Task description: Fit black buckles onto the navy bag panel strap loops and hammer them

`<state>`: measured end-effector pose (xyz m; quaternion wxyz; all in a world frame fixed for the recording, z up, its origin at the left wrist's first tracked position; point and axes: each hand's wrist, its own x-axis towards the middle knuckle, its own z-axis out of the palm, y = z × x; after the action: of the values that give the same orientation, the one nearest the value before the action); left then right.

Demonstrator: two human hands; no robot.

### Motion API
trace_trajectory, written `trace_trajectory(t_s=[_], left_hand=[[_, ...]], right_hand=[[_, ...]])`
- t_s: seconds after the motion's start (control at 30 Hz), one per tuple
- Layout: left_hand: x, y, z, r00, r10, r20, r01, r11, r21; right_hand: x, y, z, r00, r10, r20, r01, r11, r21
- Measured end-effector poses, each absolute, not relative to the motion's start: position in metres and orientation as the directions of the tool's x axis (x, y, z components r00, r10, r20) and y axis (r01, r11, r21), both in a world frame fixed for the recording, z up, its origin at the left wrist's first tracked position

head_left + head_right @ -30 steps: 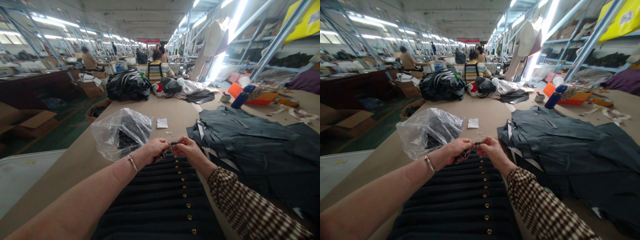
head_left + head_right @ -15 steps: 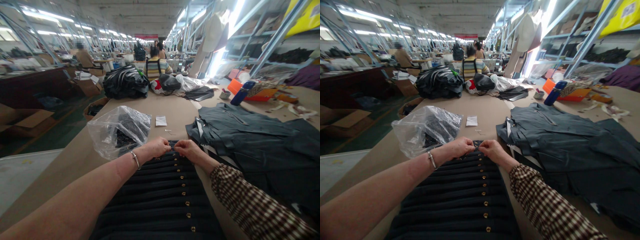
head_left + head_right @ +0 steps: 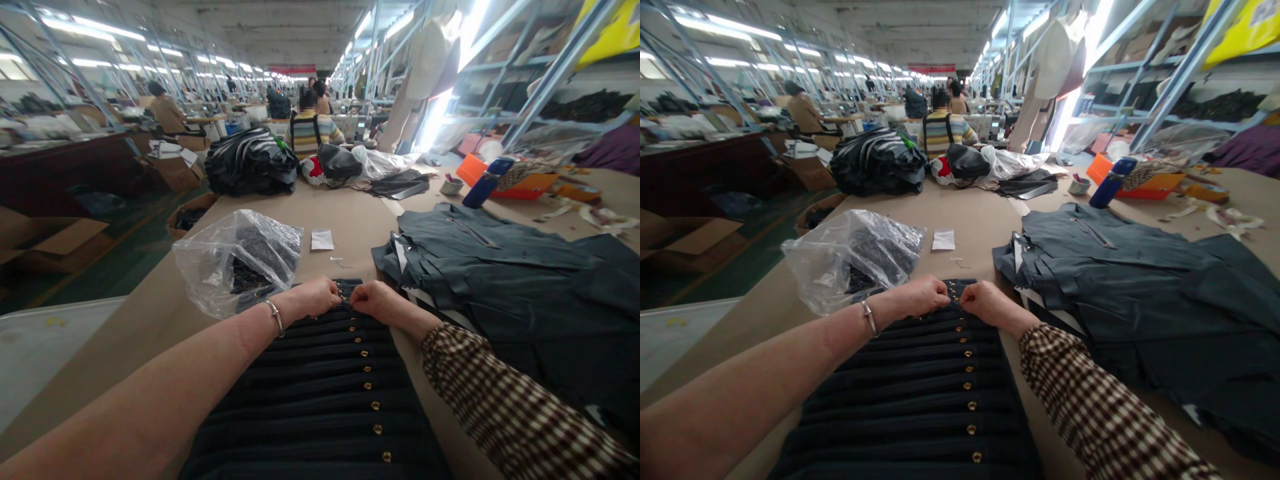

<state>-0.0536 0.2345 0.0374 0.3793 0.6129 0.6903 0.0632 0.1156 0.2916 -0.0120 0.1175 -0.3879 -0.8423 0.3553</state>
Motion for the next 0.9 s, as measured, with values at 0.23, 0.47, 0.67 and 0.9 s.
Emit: trace_trajectory(t_s=[0.23,0.47,0.67,0.9], left_hand=[[-0.047,0.235,0.037,0.035,0.91,-0.413,0.841,0.197,0.504],[-0.057,0.235,0.026,-0.001,0.925,-0.379,0.83,0.212,0.516],[-0.072,0.23,0.028,-0.051,0.936,-0.347,0.713,0.277,0.644],[-0.064,0.215,0.052,-0.066,0.937,-0.343,0.294,0.347,0.891]], right_hand=[[0.114,0.288,-0.017,-0.669,0.742,-0.047,0.619,0.52,-0.589],[0.111,0.286,-0.02,-0.642,0.766,-0.027,0.651,0.527,-0.546],[0.113,0.286,-0.013,-0.649,0.761,0.013,0.64,0.555,-0.532],[0.103,0.248,0.02,-0.609,0.7,0.374,0.26,0.621,-0.739]])
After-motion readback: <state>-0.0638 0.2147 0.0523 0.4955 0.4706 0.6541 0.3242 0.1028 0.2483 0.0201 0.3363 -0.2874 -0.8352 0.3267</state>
